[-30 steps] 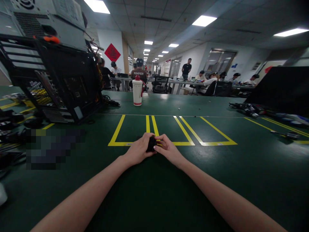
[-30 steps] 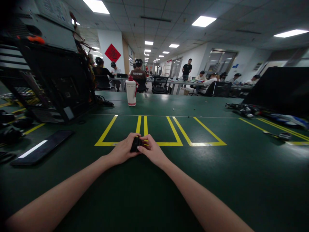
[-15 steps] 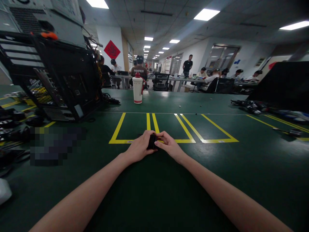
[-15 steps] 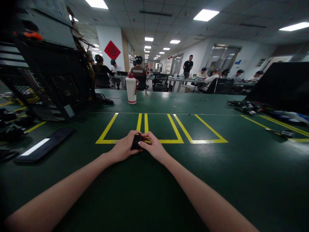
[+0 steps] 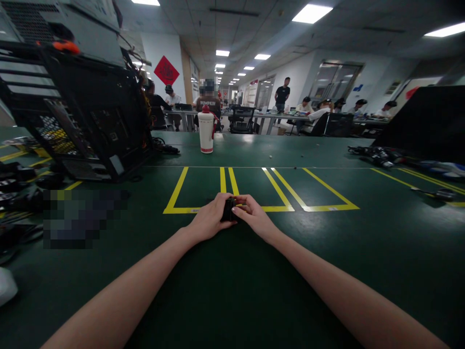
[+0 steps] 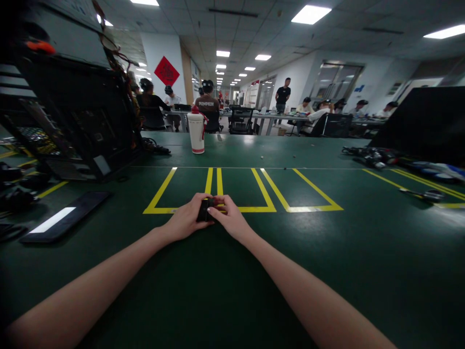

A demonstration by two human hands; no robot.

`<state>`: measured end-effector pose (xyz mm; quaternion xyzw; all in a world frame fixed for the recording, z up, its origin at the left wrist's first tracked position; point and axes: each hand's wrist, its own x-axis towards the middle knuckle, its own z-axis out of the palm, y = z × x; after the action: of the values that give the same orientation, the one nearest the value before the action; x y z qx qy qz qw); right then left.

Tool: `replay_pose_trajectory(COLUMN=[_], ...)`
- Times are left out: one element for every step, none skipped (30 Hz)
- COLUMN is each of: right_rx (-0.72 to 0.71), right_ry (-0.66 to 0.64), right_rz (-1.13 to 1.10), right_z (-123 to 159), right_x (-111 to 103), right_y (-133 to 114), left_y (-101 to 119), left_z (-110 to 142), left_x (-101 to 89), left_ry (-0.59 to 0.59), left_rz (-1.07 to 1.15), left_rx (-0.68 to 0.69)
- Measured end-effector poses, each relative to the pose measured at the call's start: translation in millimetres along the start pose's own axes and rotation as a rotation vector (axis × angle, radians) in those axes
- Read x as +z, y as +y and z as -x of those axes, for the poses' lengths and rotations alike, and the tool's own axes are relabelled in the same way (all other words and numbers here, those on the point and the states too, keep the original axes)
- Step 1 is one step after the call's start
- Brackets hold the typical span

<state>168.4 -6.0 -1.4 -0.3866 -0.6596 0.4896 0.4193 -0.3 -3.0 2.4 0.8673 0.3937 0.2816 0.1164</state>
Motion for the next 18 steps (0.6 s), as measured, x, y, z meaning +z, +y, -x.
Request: replay_pose_trajectory(right_rx=[-0.001,-0.009,-0.019,-0.028,-0.034,-0.036,-0.037,-0.038,-0.041,-0.044,-0.047,-0.051,-0.055,-0.057,-0.057,-0.053,-0.047,-0.039], right_ry=[-0.010,-0.017,-0.024,-0.026,-0.025,-0.024,-0.025,-0.025,-0.024,-0.022,-0.021,-0.019,-0.015,-0.010,-0.004,-0.001,-0.003,-0.009], right_rz=[-0.007,-0.014,-0.022,-0.028,-0.032,-0.034,-0.036,-0.039,-0.043,-0.044,-0.043,-0.037,-0.026,-0.011,0.005,0.022,0.035,0.043], right_z=[-0.1,0.0,0.4,1.1,1.8,2.6,3.3,3.7,3.9,3.8,3.4,2.8,2.1,1.4,0.8,0.3,0.0,-0.1], right_x=[-0.1,-0.1,0.1,0.3,0.5,0.8,1.0,1.1,1.1,1.1,1.1,1.0,0.9,0.8,0.7,0.5,0.3,0.1], right_y=[0.5,0.9,1.1,1.0,0.6,0.0,-0.7,-1.4,-1.8,-1.9,-1.7,-1.1,-0.3,0.6,1.5,2.2,2.7,2.8], left_y=[-0.1,-0.1,0.0,0.2,0.5,0.8,1.2,1.4,1.6,1.7,1.7,1.7,1.7,1.8,2.0,2.3,2.7,3.1], left_z=[-0.1,-0.2,-0.3,-0.4,-0.4,-0.4,-0.3,-0.2,-0.1,0.0,0.0,-0.1,-0.2,-0.3,-0.4,-0.4,-0.5,-0.4], left_x=[0.3,0.4,0.4,0.3,0.0,-0.3,-0.7,-1.0,-1.3,-1.4,-1.4,-1.4,-1.4,-1.5,-1.6,-1.8,-2.1,-2.4], left_ry=[0.002,0.002,0.003,0.001,-0.001,-0.005,-0.012,-0.014,-0.014,-0.014,-0.013,-0.012,-0.011,-0.012,-0.014,-0.016,-0.019,-0.023], left_rz=[-0.003,-0.006,-0.009,-0.011,-0.012,-0.009,-0.005,0.000,0.003,0.006,0.006,0.004,0.001,-0.003,-0.005,-0.005,-0.003,0.001], left_rx=[0.000,0.002,0.005,0.006,0.007,0.005,0.004,0.002,0.000,0.000,-0.002,-0.006,-0.010,-0.014,-0.015,-0.014,-0.012,-0.010])
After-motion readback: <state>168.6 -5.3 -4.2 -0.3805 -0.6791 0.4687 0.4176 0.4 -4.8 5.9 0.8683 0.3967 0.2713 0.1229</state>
